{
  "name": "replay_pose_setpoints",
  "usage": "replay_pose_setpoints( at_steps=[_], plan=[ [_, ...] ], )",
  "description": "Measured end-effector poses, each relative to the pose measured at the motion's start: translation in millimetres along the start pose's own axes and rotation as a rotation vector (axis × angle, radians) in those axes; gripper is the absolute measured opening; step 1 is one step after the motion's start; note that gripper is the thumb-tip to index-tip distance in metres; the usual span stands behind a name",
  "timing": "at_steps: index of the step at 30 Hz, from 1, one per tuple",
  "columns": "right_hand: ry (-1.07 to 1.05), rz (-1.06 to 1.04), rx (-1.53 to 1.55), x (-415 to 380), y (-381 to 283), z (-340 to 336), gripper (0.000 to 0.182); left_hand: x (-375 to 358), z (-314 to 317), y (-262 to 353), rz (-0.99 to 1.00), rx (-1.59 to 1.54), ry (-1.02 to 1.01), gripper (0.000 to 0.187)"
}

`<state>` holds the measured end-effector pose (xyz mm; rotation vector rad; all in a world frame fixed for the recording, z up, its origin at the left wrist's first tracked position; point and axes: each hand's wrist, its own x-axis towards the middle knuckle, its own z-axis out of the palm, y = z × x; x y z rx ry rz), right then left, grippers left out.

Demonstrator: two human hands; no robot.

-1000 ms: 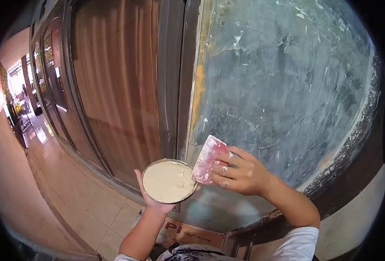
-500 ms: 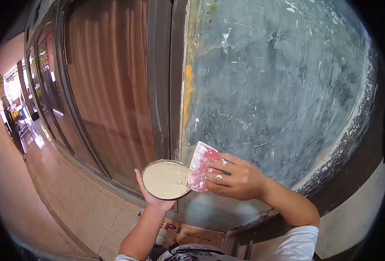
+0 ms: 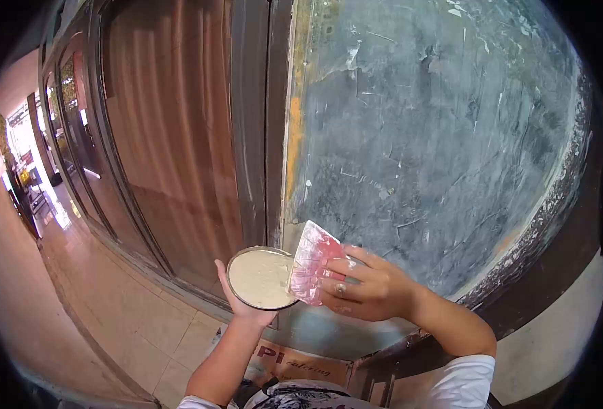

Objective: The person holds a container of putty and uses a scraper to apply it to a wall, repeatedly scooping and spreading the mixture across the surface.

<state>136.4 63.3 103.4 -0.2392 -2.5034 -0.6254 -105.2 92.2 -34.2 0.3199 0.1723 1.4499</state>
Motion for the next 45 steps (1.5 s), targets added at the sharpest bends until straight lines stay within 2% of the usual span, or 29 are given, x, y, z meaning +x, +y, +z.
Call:
replay_pose_setpoints(
  at_steps=[2, 6, 10, 12, 13, 15, 16, 18, 22, 24, 26, 33, 34, 36, 38, 40, 42, 44, 45],
  plan=[
    [-0.01, 0.041, 0.017, -4.0, -1.6, 4.5, 0.016, -0.1, -1.3, 0.5, 0.002, -0.005, -0.045, 0.089],
    [0.013, 0.11, 0.123, -6.7, -5.2, 10.7, 0.015, -2.9, 4.2, 2.0, 0.024, 0.031, 0.028, 0.089],
    [0.008, 0.059, 0.135, -1.6, -8.4, 8.2, 0.016, -5.7, 3.0, 3.0, -0.016, -0.012, 0.041, 0.088],
    [-0.01, 0.206, 0.299, -2.8, -11.2, 11.4, 0.019, -7.3, 3.6, 2.5, -0.043, 0.0, 0.025, 0.089],
    [-0.01, 0.205, 0.3, -2.9, -10.5, 12.0, 0.019, -8.3, 4.8, 2.2, -0.042, 0.003, 0.027, 0.09],
    [-0.045, 0.08, 0.189, -2.7, -9.0, 12.9, 0.021, -8.1, 0.5, 2.5, -0.049, -0.016, -0.03, 0.089],
    [-0.046, 0.079, 0.19, -1.1, -10.0, 12.6, 0.021, -8.4, -0.3, 2.9, -0.057, -0.034, -0.086, 0.088],
    [-0.022, 0.085, 0.194, 2.7, -12.9, 11.4, 0.015, -9.2, 0.7, 1.9, -0.044, -0.016, -0.064, 0.087],
    [0.011, 0.099, 0.183, 0.5, -11.7, 16.6, 0.018, -7.0, -5.0, 3.0, -0.051, -0.034, -0.073, 0.087],
    [0.042, 0.104, 0.139, -1.5, -9.3, 19.4, 0.019, -8.1, -4.2, 2.9, -0.035, 0.001, 0.035, 0.087],
    [0.035, 0.085, 0.119, -4.2, -5.8, 18.9, 0.021, -7.4, -7.1, 2.7, -0.032, 0.006, 0.048, 0.088],
    [0.026, 0.142, -0.084, -4.8, -5.1, 20.3, 0.016, -8.6, -9.1, 4.3, -0.007, -0.005, -0.017, 0.091],
    [0.027, 0.139, -0.087, -4.6, -4.3, 19.9, 0.016, -9.1, -9.4, 5.8, -0.045, -0.037, -0.078, 0.093],
    [0.022, 0.25, -0.066, -5.0, -2.9, 19.7, 0.02, -10.8, -10.8, 9.3, -0.118, -0.1, -0.197, 0.099],
    [0.065, 0.286, -0.076, -1.2, 2.6, 20.1, 0.024, -13.4, -14.3, 12.2, -0.151, -0.121, -0.167, 0.103],
    [0.199, 0.411, -0.14, 3.4, 13.4, 18.9, 0.023, -16.9, -18.7, 15.1, -0.18, -0.178, -0.257, 0.106],
    [0.22, 0.464, -0.161, 8.0, 24.1, 20.1, 0.019, -20.3, -27.6, 17.5, -0.178, -0.245, -0.266, 0.107],
    [0.266, 0.571, -0.23, 13.0, 35.4, 30.4, 0.016, -22.7, -38.1, 20.9, -0.13, -0.242, -0.192, 0.106],
    [0.266, 0.577, -0.244, 11.3, 42.0, 41.5, 0.017, -22.9, -41.8, 23.0, -0.128, -0.257, -0.245, 0.105]
  ],
)
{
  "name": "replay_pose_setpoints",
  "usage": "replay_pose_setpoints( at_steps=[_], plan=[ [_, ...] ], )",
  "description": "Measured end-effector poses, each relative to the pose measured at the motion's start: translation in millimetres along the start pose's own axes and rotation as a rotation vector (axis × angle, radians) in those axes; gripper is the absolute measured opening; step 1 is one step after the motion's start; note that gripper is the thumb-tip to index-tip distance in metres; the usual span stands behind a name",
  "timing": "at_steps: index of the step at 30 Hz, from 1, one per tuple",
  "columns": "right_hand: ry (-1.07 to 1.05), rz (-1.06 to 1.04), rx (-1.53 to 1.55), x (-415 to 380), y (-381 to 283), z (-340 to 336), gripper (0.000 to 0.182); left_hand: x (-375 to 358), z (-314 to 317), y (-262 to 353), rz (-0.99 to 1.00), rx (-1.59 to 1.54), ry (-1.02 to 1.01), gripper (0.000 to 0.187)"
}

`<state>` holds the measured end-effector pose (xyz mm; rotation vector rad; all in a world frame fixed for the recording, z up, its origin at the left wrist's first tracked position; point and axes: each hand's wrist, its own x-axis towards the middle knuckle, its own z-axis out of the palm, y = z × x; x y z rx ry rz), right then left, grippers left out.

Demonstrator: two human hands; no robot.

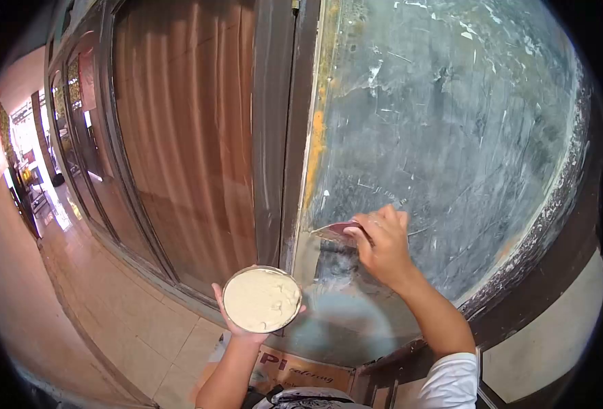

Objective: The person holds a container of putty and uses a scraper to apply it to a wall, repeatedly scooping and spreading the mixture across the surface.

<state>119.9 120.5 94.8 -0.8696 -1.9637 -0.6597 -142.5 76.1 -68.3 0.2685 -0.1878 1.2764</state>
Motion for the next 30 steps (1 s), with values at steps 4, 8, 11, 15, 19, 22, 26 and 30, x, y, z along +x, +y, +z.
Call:
replay_pose_setpoints(
  at_steps=[4, 8, 11, 15, 19, 22, 26, 30],
  plan=[
    [-0.081, 0.012, -0.084, -9.3, 6.4, 42.2, 0.019, -6.0, -9.6, 11.1, 0.037, 0.009, 0.021, 0.107],
    [-0.09, -0.026, -0.147, -5.2, 7.6, 65.4, 0.017, -11.0, -8.6, 19.6, 0.051, 0.073, 0.036, 0.104],
    [0.003, 0.067, -0.114, 17.0, 6.9, 52.1, 0.015, -12.7, -10.4, 26.6, 0.074, 0.049, -0.004, 0.108],
    [-0.073, 0.04, -0.047, 13.2, 3.3, 48.2, 0.015, -16.3, -11.3, 32.3, 0.082, 0.019, 0.008, 0.108],
    [-0.131, -0.041, -0.181, 8.4, 6.7, 58.7, 0.016, -16.1, -8.3, 34.7, 0.088, 0.054, 0.028, 0.109],
    [0.022, 0.094, -0.091, 31.9, 14.7, 37.4, 0.017, -15.0, -12.3, 37.0, 0.082, 0.046, 0.015, 0.111],
    [-0.063, 0.07, -0.033, 9.0, 1.0, 48.8, 0.016, -15.3, -17.3, 37.6, 0.086, 0.058, 0.032, 0.112],
    [-0.243, -0.019, -0.064, -9.8, 0.4, 67.4, 0.015, -16.6, -18.5, 36.3, 0.083, 0.053, 0.048, 0.111]
  ],
)
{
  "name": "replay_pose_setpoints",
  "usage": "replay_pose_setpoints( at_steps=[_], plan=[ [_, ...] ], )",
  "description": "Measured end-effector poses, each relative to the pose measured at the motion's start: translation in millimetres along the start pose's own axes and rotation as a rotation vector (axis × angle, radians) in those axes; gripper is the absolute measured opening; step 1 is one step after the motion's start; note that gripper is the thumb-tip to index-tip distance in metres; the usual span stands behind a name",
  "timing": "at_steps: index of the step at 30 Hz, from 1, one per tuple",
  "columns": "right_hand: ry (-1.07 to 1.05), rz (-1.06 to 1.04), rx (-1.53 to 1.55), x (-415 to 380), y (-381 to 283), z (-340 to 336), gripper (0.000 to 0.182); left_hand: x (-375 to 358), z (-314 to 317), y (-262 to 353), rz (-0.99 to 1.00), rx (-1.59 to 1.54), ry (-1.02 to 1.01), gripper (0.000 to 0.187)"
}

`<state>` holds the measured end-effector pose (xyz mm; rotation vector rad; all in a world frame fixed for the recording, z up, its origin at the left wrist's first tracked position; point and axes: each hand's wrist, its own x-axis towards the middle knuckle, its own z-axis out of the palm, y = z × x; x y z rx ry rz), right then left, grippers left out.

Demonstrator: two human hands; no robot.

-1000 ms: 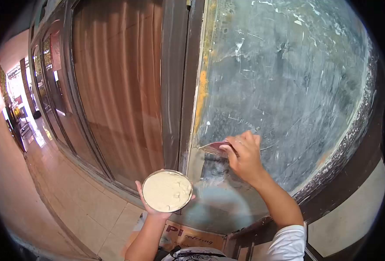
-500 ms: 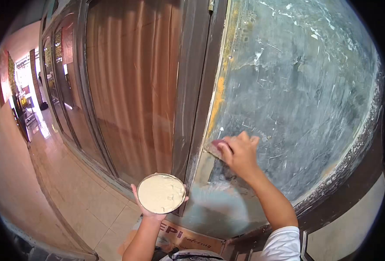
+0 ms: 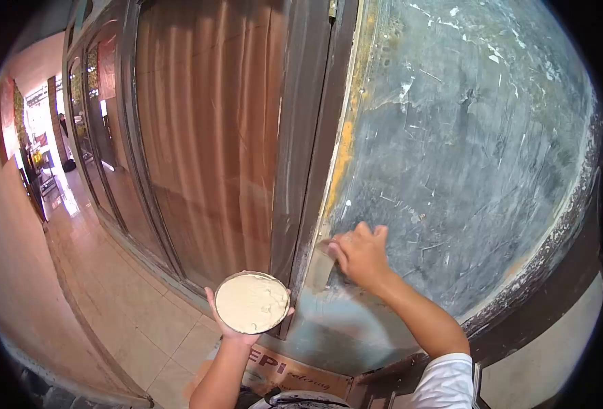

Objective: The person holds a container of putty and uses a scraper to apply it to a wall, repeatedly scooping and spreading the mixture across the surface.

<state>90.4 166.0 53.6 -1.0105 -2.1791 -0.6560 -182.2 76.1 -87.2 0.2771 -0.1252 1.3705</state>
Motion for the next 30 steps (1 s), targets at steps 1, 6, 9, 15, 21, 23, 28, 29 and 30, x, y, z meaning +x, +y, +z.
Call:
replay_pose_setpoints(
  at_steps=[1, 6, 9, 15, 21, 23, 28, 29, 30],
  plan=[
    [0.051, -0.01, -0.043, 10.8, 3.0, -4.6, 0.015, 0.9, 2.0, 0.7, 0.0, 0.001, -0.005, 0.111],
    [0.458, 0.163, 0.012, 43.3, 16.6, -55.9, 0.007, -2.6, -1.9, 2.6, 0.02, -0.018, -0.018, 0.108],
    [0.295, 0.056, 0.056, 13.6, 4.7, -23.6, 0.008, -5.6, -0.1, 3.7, 0.04, 0.006, 0.032, 0.109],
    [0.232, 0.01, -0.078, 25.1, 9.8, -17.3, 0.01, -7.3, -0.6, 4.7, 0.056, 0.039, 0.051, 0.111],
    [0.35, 0.057, 0.08, 26.2, 11.3, -38.5, 0.011, -12.0, 3.3, 2.7, 0.013, -0.008, 0.064, 0.112],
    [0.111, -0.045, 0.082, -6.0, -6.8, 0.4, 0.011, -12.2, 1.1, 2.4, 0.034, 0.078, 0.102, 0.104],
    [0.092, -0.086, -0.023, 2.5, 5.7, 5.3, 0.009, -12.5, 5.1, 2.1, 0.017, 0.06, 0.078, 0.113],
    [0.25, -0.015, -0.043, 21.2, 13.7, -15.9, 0.011, -12.7, 2.6, 1.6, 0.011, 0.047, 0.058, 0.114],
    [0.404, 0.059, -0.066, 31.3, 19.8, -33.1, 0.012, -13.4, 3.8, 0.2, 0.009, 0.048, 0.062, 0.114]
  ],
)
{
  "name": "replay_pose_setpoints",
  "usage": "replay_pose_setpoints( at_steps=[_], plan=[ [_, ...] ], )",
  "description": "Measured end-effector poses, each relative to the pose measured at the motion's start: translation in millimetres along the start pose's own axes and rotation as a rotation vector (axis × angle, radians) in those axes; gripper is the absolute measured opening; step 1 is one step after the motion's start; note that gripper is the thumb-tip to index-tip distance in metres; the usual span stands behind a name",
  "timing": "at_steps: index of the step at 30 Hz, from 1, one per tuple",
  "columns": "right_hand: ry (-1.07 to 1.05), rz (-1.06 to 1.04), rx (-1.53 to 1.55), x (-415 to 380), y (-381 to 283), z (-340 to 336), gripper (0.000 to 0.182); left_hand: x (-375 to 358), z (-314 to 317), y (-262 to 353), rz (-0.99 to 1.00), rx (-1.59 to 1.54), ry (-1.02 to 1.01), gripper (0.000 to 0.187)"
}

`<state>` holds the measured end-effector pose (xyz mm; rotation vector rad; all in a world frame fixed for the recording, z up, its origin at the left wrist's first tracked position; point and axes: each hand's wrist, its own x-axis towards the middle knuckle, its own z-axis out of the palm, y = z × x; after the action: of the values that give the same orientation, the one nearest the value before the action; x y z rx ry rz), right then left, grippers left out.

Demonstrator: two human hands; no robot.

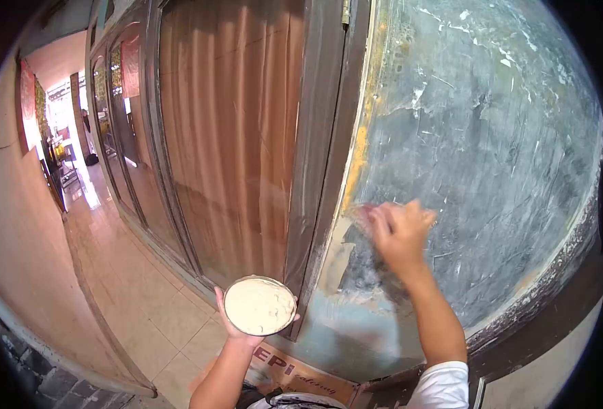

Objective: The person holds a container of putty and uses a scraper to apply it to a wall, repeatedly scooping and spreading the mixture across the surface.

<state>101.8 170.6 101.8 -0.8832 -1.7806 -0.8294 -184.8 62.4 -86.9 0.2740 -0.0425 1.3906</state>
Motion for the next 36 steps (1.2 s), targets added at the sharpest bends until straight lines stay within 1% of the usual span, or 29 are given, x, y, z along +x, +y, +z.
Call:
replay_pose_setpoints(
  at_steps=[1, 2, 3, 4, 5, 6, 7, 9, 10, 11, 12, 13, 14, 15, 17, 18, 20, 21, 23, 24, 27, 28, 29, 31, 32, 33, 34, 35, 36],
  plan=[
    [-0.003, 0.003, -0.001, 5.4, 1.5, -11.2, 0.012, -0.3, 2.0, -1.4, 0.011, 0.043, 0.024, 0.109],
    [0.05, 0.062, 0.046, 9.2, 2.0, -20.0, 0.012, -0.9, 3.0, -2.4, 0.023, 0.087, 0.047, 0.104],
    [0.103, 0.122, 0.095, 10.2, 1.8, -23.1, 0.012, -0.8, 0.9, -2.8, 0.025, 0.089, 0.049, 0.104],
    [0.06, 0.082, 0.136, -0.9, -6.3, -15.4, 0.009, -0.5, -3.0, -2.5, 0.029, 0.062, 0.054, 0.103],
    [-0.034, -0.008, 0.146, -22.5, -13.3, 0.3, 0.009, -0.8, -5.3, -2.9, 0.032, 0.034, 0.059, 0.102],
    [-0.129, -0.1, 0.153, -46.1, -17.2, 16.8, 0.009, -0.8, -5.5, -3.6, 0.029, -0.007, 0.06, 0.113],
    [-0.133, -0.099, 0.151, -66.5, -18.9, 28.4, 0.009, -1.6, -3.2, -4.8, 0.026, -0.009, 0.062, 0.113],
    [-0.363, -0.281, 0.124, -90.7, -20.9, 43.9, 0.009, -3.7, 4.1, -5.3, 0.03, 0.005, 0.096, 0.113],
    [-0.354, -0.239, 0.065, -73.3, -17.5, 40.5, 0.01, -1.8, 2.3, -4.1, 0.005, 0.028, 0.008, 0.113],
    [-0.244, -0.17, 0.036, -51.1, -8.8, 33.5, 0.009, -2.8, 2.0, -2.2, 0.006, 0.036, 0.01, 0.113],
    [-0.137, -0.101, 0.006, -21.9, -3.2, 18.2, 0.009, -4.3, 4.7, -2.0, 0.013, 0.062, 0.032, 0.109],
    [-0.012, -0.011, 0.031, 2.6, 0.7, 0.5, 0.01, -4.6, 5.9, -3.0, 0.017, 0.084, 0.053, 0.105],
    [0.112, 0.078, 0.053, 15.7, 3.2, -12.5, 0.01, -3.1, 1.3, -3.1, 0.028, 0.081, 0.052, 0.105],
    [0.11, 0.078, 0.049, 14.8, 3.7, -16.9, 0.01, -3.7, 0.1, -3.7, 0.024, 0.078, 0.052, 0.105],
    [0.063, 0.091, 0.137, 8.0, 0.2, -22.0, 0.012, -4.8, -1.7, -2.8, 0.032, 0.073, 0.017, 0.105],
    [-0.032, 0.002, 0.114, -14.4, -3.1, -6.9, 0.011, -4.8, -3.7, -2.0, 0.033, 0.12, -0.001, 0.104],
    [-0.271, -0.148, 0.192, -65.4, -17.0, 23.4, 0.01, -5.7, -1.1, -1.7, 0.039, 0.092, 0.013, 0.104],
    [-0.274, -0.147, 0.192, -82.9, -17.8, 34.3, 0.01, -7.3, 0.0, -2.9, 0.04, 0.066, 0.027, 0.103],
    [-0.421, -0.376, 0.101, -101.3, -16.9, 48.6, 0.013, -8.8, 2.7, -4.4, 0.042, 0.076, 0.029, 0.103],
    [-0.418, -0.311, 0.005, -81.5, -13.0, 45.2, 0.014, -7.7, 4.6, -3.6, 0.043, 0.089, 0.03, 0.103],
    [0.054, 0.007, 0.045, 10.2, 2.2, -3.9, 0.011, -5.9, 0.1, -3.5, 0.04, 0.093, 0.038, 0.102],
    [0.194, 0.109, 0.051, 25.9, 4.8, -17.4, 0.01, -6.0, -2.8, -3.9, 0.045, 0.085, 0.041, 0.101],
    [0.191, 0.107, 0.048, 24.4, 4.8, -18.5, 0.01, -6.2, -3.7, -5.0, 0.043, 0.081, 0.04, 0.101],
    [0.102, 0.058, 0.169, 14.3, -1.5, -20.4, 0.009, -7.6, -4.8, -4.3, 0.059, 0.022, 0.039, 0.102],
    [-0.042, -0.029, 0.174, -10.6, -6.3, -4.4, 0.013, -6.5, -9.0, -2.6, 0.058, 0.048, 0.035, 0.101],
    [-0.14, -0.203, 0.108, -34.7, -16.3, 8.4, 0.014, -6.4, -8.5, -1.2, 0.057, 0.047, 0.034, 0.101],
    [-0.299, -0.218, 0.165, -71.0, -19.1, 31.1, 0.014, -6.3, -6.8, -0.6, 0.053, 0.107, 0.015, 0.1],
    [-0.302, -0.215, 0.162, -86.8, -20.6, 40.1, 0.014, -6.5, -4.3, -0.7, 0.047, 0.168, -0.004, 0.1],
    [-0.383, -0.302, 0.146, -91.9, -24.2, 43.2, 0.013, -6.4, 1.5, -1.6, 0.046, 0.161, 0.007, 0.098]
  ],
)
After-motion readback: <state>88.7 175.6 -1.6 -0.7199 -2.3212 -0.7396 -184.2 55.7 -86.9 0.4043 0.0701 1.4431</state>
